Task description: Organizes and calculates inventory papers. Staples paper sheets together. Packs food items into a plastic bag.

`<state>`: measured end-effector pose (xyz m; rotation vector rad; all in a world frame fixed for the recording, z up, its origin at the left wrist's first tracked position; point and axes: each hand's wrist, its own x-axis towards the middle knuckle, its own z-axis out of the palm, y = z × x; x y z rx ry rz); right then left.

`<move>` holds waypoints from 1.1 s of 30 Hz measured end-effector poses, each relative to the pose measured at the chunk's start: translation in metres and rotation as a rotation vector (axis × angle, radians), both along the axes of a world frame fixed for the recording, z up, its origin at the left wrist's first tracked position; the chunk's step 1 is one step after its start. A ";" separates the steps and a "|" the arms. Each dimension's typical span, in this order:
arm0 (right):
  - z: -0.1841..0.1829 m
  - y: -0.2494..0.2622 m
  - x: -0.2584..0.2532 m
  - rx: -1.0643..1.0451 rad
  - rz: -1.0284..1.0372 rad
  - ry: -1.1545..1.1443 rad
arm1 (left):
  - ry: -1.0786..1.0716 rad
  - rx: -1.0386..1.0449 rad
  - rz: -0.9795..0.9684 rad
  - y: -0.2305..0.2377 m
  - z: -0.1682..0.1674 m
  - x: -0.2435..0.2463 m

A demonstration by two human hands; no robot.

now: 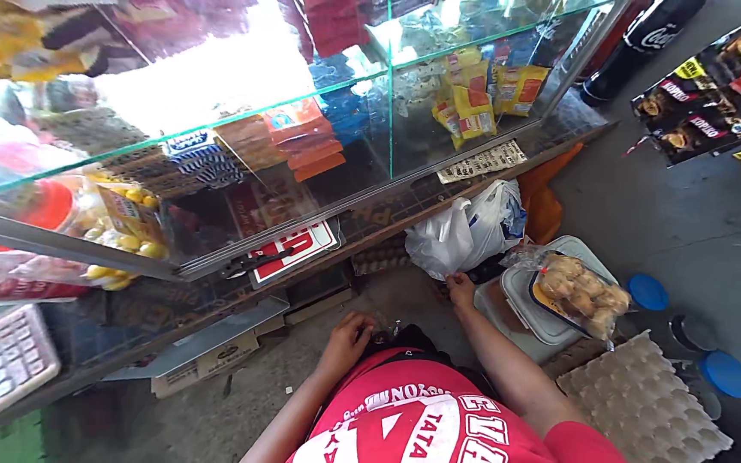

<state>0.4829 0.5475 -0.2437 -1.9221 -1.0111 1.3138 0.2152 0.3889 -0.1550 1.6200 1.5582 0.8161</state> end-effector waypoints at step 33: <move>0.142 -0.119 -0.061 0.866 1.026 -0.130 | -0.225 0.230 -0.205 -0.036 0.041 0.001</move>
